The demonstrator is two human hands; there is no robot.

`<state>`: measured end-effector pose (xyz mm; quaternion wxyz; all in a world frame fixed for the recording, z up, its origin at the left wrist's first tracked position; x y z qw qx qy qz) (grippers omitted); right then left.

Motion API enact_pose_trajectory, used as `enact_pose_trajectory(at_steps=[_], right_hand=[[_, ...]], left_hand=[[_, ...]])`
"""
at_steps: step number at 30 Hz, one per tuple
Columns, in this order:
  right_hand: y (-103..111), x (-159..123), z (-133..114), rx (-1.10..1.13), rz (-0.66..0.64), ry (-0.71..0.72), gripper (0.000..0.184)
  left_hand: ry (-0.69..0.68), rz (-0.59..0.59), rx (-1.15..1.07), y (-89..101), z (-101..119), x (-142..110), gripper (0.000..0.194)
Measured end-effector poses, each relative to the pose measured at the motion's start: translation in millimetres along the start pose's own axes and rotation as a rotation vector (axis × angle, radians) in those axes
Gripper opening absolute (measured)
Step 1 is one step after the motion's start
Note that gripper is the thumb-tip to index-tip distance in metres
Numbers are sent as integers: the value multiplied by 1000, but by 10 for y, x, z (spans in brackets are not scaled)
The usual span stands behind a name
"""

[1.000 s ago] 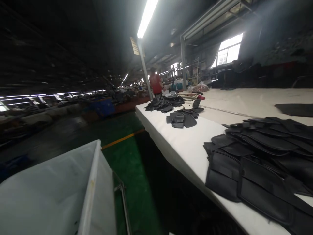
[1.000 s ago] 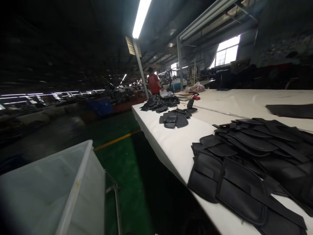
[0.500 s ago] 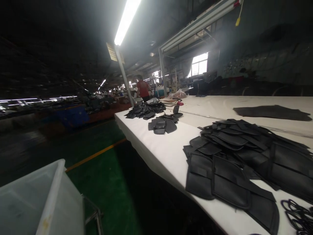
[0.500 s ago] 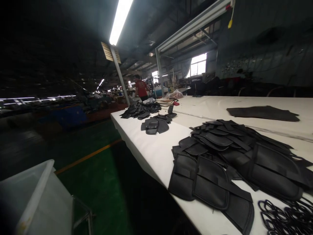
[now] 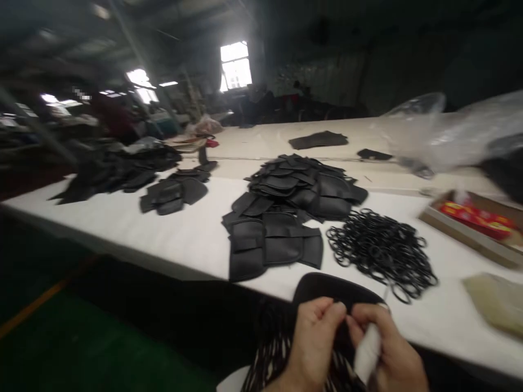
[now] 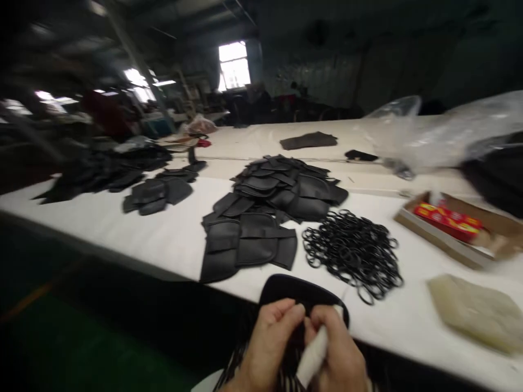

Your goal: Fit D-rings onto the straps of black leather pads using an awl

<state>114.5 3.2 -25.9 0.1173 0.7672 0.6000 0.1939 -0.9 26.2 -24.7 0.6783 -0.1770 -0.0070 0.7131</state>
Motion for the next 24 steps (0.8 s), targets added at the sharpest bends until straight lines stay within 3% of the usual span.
enact_pose_trajectory(at_steps=[2,7,17,24], right_hand=[[8,36,-99,-37,12,10,12],[-2,144,-250,-39,-33,-128,15],[-21,51,-140,89,-12,-83,7],[63,-18,-121,158,55,10,10]], left_hand=[[15,-103,-27,-19,55,37,29],[92,-305,-69,-29,90,101,23],[113,-185,-91,-16,65,133,26],[194,-213,-196,-68,119,145,21]])
Point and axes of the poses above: each hand's wrist, its own x-axis towards the middle knuckle, its own y-axis out of the back of the hand, z = x × y, the point moved 4 cm from there along x, towards the middle knuckle, and after that the axes turned 11 degrees about -y, right-handed, at the moved point
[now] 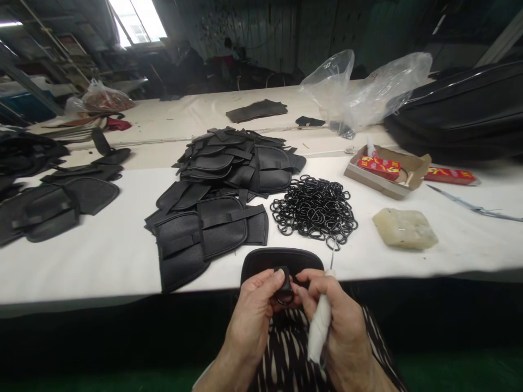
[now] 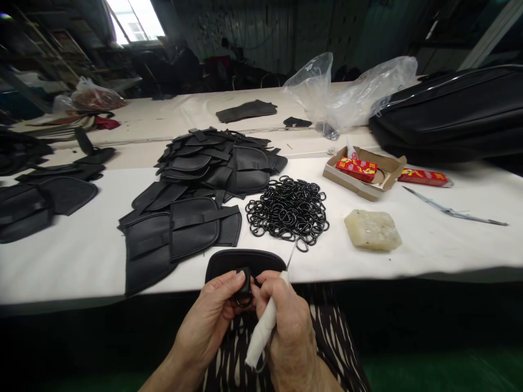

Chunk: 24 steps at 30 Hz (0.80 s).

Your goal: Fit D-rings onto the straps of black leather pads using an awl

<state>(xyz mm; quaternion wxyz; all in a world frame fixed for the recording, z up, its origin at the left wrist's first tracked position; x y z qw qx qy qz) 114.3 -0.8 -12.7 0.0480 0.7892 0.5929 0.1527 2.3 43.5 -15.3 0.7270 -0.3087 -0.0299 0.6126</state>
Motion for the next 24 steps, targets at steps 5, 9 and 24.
enact_pose_trajectory(at_steps=[5,9,24], right_hand=[[-28,-28,35,31,-49,-10,10],[-39,-38,77,22,-61,-23,9],[-65,22,27,156,-107,-19,17]], left_hand=[[13,44,-42,16,-13,-9,17],[8,54,-46,9,-37,-19,16],[-62,95,-73,-19,25,0,13]])
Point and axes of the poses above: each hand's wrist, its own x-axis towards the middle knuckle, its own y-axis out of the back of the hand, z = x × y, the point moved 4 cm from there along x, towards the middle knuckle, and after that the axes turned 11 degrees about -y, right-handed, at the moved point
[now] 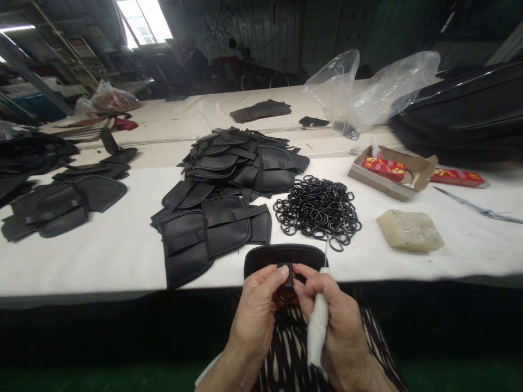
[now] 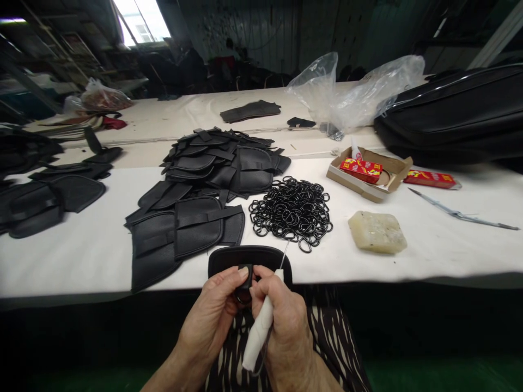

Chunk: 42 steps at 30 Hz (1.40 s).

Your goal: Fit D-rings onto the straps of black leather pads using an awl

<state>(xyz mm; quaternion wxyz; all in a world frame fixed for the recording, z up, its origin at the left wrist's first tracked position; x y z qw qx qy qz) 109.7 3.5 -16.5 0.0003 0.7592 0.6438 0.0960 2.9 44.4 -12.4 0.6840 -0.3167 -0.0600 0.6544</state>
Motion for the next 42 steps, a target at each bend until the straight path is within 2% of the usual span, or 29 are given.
enact_pose_trajectory(at_steps=[5,9,15,18,21,26,32,37,42], right_hand=[[-17,29,2,38,-1,-55,15],[-42,34,20,14,5,-33,16],[-41,62,-50,-22,6,36,18],[-29,101,-159,-33,26,119,18],[-4,159,-230,-26,38,143,17],[62,167,-168,-49,55,150,18],[53,55,-69,-156,100,273,21],[-1,63,-187,-316,122,431,20],[-3,78,-259,-331,135,440,14]], left_hand=[[-13,-2,-16,-7,26,-16,13],[25,-19,4,34,24,-41,12],[90,30,-14,72,56,-34,12],[54,-5,-59,11,122,-16,10],[-4,-34,-98,-47,178,26,8],[-13,-77,-104,-89,145,104,11],[-26,-34,-138,-66,85,102,10],[-38,51,-201,-47,60,87,11],[-61,109,-201,-42,55,78,15]])
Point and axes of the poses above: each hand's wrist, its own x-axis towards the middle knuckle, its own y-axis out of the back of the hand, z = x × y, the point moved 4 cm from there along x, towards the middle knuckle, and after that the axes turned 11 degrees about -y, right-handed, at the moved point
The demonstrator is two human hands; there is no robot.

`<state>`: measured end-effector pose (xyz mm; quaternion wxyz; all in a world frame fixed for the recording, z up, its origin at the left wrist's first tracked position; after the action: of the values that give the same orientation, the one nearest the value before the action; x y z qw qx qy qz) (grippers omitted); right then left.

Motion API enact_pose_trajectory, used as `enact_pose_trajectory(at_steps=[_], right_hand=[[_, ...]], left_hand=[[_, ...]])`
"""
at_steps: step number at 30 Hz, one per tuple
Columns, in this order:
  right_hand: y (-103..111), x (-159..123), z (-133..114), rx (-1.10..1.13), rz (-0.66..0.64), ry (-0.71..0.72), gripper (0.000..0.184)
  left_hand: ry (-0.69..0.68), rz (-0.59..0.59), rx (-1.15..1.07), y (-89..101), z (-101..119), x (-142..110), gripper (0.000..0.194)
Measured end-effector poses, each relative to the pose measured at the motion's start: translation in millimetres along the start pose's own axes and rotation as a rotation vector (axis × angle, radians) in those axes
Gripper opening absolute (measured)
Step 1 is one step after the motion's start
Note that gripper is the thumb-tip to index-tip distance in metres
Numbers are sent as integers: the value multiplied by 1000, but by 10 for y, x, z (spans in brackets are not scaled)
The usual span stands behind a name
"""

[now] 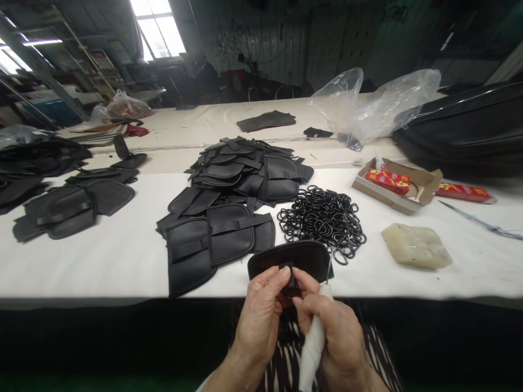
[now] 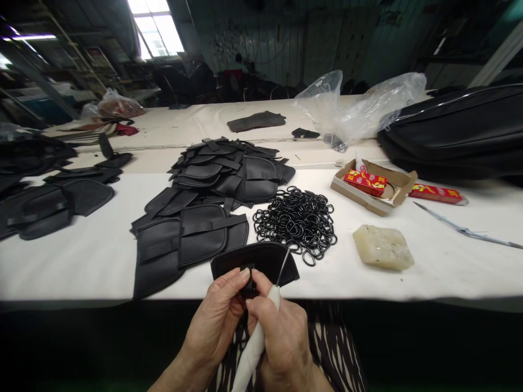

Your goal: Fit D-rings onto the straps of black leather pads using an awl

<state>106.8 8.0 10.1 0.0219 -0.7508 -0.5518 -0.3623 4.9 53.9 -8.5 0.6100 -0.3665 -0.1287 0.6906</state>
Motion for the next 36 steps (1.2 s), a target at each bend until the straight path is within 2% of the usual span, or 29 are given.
enact_pose_trajectory(at_steps=[5,11,14,17,21,23,26,30,32,36], right_hand=[[-31,-40,43,25,-25,-60,20],[27,-13,95,121,-60,-163,14],[217,30,88,137,-58,-226,12],[519,63,144,102,-16,-340,15],[934,117,256,-42,-20,-413,51],[1107,157,278,-161,-23,-407,59],[1330,213,288,-259,110,-442,45],[1507,234,351,-334,325,-606,32],[1551,243,403,-363,372,-641,32],[1615,295,516,-400,405,-620,31]], left_hand=[[-10,-17,20,-18,-4,4,13],[-2,-95,95,-65,-2,20,11],[2,-87,147,-62,10,9,13],[-8,-56,171,-52,27,0,15],[9,-22,198,-65,33,-3,13],[20,14,213,-79,31,13,8],[46,31,241,-126,2,73,3],[97,10,258,-195,-82,162,9],[116,12,243,-217,-119,196,12],[118,76,219,-234,-111,239,14]])
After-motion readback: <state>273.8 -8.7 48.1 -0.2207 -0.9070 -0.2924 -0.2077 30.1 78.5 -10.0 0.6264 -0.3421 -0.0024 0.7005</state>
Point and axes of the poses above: each hand's wrist, its own x-axis towards the middle knuckle, its own y-axis out of the back of the hand, z = x × y, the point moved 4 cm from there along x, towards the middle knuckle, and after that the axes turned 11 degrees about -y, right-handed, at the moved point
